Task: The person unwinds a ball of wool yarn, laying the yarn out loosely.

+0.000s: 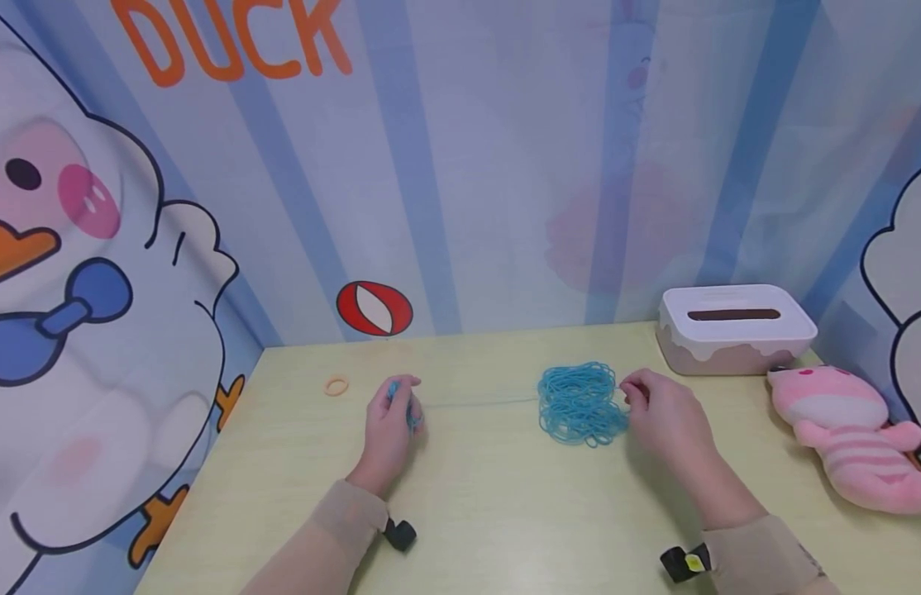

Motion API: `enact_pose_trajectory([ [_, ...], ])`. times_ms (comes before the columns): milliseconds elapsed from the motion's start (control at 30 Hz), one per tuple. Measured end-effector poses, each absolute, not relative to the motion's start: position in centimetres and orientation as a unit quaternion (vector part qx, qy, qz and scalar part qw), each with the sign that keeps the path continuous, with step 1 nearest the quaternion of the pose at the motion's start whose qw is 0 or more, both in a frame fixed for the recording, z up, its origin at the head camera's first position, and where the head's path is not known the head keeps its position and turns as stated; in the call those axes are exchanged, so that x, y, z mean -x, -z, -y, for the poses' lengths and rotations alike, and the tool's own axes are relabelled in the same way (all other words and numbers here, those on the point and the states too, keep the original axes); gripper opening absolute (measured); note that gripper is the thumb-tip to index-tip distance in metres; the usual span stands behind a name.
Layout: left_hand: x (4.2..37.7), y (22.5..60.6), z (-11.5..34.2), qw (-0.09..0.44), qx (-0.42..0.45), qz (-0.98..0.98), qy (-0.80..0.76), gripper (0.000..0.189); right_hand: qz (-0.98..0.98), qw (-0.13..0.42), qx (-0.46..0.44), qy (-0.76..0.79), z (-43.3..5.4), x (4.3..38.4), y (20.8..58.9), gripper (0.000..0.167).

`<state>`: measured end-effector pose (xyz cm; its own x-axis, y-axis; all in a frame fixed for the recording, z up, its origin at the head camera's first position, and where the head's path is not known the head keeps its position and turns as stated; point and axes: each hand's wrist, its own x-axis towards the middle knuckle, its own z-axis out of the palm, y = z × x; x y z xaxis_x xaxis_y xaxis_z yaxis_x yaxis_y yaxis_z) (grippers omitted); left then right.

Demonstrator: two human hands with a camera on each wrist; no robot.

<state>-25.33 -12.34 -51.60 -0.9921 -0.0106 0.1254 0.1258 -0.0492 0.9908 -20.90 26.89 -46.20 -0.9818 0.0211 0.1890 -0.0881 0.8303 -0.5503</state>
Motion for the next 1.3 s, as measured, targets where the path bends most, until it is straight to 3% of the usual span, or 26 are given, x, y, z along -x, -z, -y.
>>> enact_pose_trajectory([
  [267, 25.6, 51.8, 12.2, 0.018, 0.063, 0.689, 0.721, 0.043, 0.964, 0.05, -0.011, -0.26, -26.7, 21.6, 48.0, 0.025],
  [400, 25.6, 51.6, 12.1, 0.01, 0.072, 0.692, 0.718, 0.043, 0.956, 0.097, -0.028, -0.274, -25.6, 21.1, 48.2, 0.024],
  [533, 25.5, 51.5, 12.1, 0.007, 0.074, 0.689, 0.721, 0.042, 0.947, 0.131, -0.104, -0.275, -24.2, 20.7, 48.2, 0.018],
  [833, 25.5, 51.5, 12.2, 0.006, 0.069, 0.684, 0.726, 0.043, 0.957, 0.063, -0.164, -0.23, -22.5, 21.5, 49.5, 0.019],
  [1300, 25.5, 51.7, 12.2, 0.021, 0.071, 0.68, 0.73, 0.045, 0.956, 0.135, -0.129, -0.227, -21.3, 24.6, 50.5, 0.02],
])
